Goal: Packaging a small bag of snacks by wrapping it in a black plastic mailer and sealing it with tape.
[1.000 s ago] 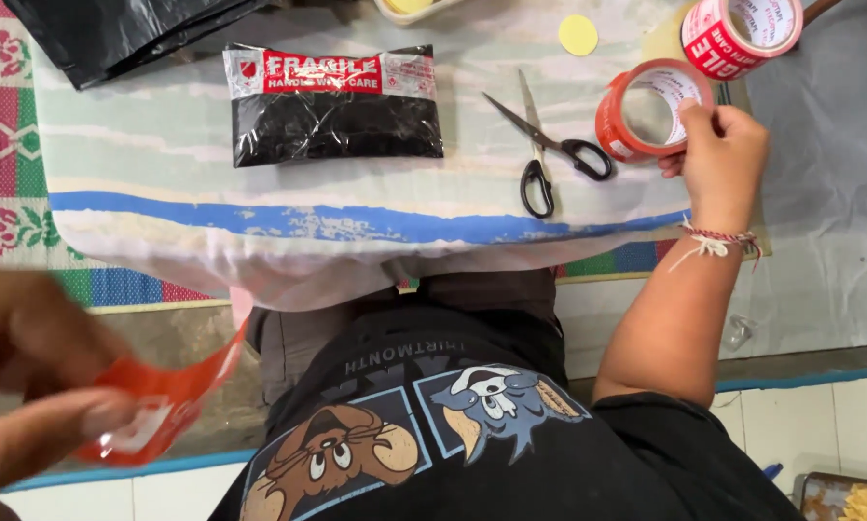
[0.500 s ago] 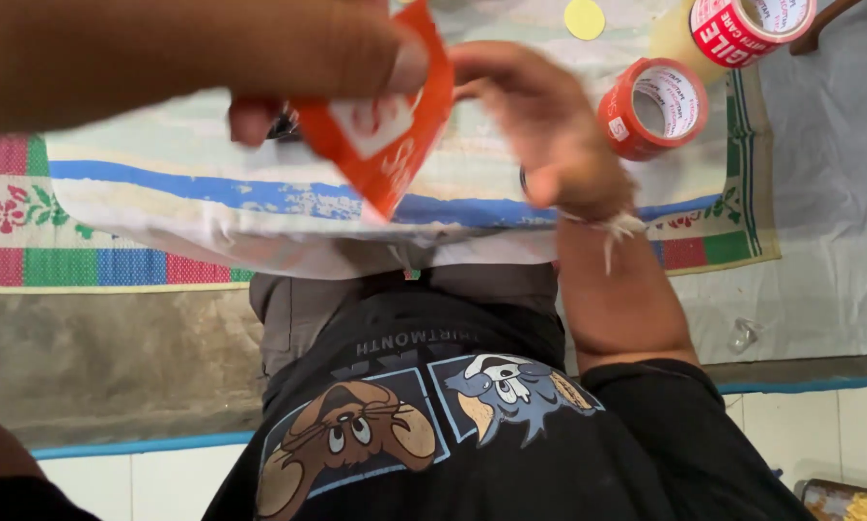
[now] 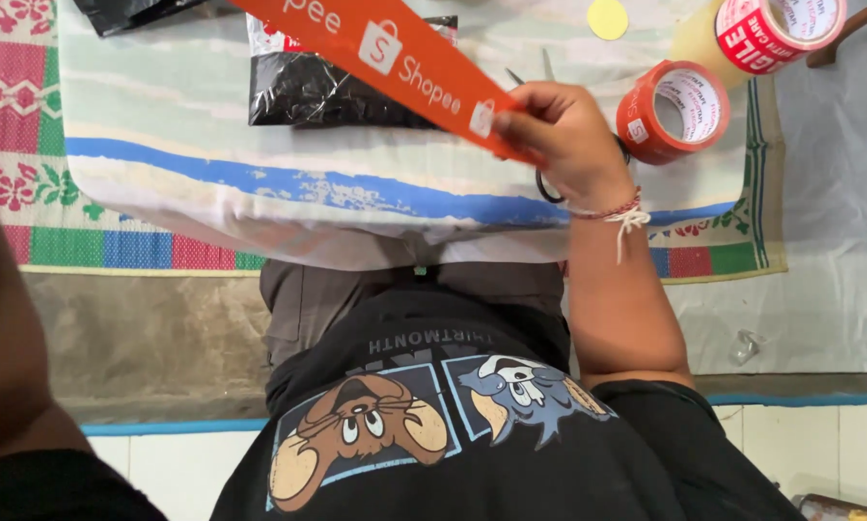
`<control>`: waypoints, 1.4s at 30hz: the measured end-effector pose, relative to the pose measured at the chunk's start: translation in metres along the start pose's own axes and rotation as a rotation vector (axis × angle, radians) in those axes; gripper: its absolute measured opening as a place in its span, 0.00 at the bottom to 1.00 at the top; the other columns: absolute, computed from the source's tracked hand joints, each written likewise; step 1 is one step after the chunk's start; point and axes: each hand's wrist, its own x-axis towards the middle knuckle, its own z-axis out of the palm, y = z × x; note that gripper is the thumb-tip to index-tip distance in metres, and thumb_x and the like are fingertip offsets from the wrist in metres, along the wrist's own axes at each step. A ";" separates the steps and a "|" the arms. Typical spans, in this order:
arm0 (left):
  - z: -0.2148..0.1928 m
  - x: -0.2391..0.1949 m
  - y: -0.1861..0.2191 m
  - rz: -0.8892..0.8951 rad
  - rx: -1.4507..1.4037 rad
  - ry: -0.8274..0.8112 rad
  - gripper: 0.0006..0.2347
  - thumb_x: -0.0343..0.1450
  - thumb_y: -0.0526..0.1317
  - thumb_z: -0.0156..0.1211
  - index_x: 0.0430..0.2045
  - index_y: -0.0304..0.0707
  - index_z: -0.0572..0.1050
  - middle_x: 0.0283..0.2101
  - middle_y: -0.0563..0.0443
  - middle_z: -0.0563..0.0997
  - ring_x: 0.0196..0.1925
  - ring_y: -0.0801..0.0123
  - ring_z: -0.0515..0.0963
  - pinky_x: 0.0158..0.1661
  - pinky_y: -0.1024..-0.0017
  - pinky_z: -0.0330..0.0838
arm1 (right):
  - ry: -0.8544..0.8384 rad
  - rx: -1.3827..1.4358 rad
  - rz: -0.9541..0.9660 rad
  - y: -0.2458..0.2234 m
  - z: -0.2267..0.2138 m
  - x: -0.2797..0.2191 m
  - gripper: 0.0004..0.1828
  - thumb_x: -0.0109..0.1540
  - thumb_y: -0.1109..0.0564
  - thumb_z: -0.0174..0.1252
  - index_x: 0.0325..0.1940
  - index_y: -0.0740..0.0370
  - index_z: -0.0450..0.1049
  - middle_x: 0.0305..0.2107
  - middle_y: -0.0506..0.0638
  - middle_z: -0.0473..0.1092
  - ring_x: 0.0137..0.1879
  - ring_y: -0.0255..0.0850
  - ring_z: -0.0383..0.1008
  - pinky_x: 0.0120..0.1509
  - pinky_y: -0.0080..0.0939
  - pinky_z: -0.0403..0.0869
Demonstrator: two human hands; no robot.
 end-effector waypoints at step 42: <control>0.163 -0.027 0.087 0.181 -0.276 0.613 0.15 0.84 0.36 0.62 0.26 0.42 0.67 0.24 0.56 0.73 0.19 0.78 0.76 0.23 0.79 0.66 | 0.498 -0.556 -0.202 0.028 0.044 0.046 0.14 0.70 0.49 0.57 0.45 0.62 0.80 0.30 0.52 0.80 0.24 0.37 0.80 0.24 0.27 0.73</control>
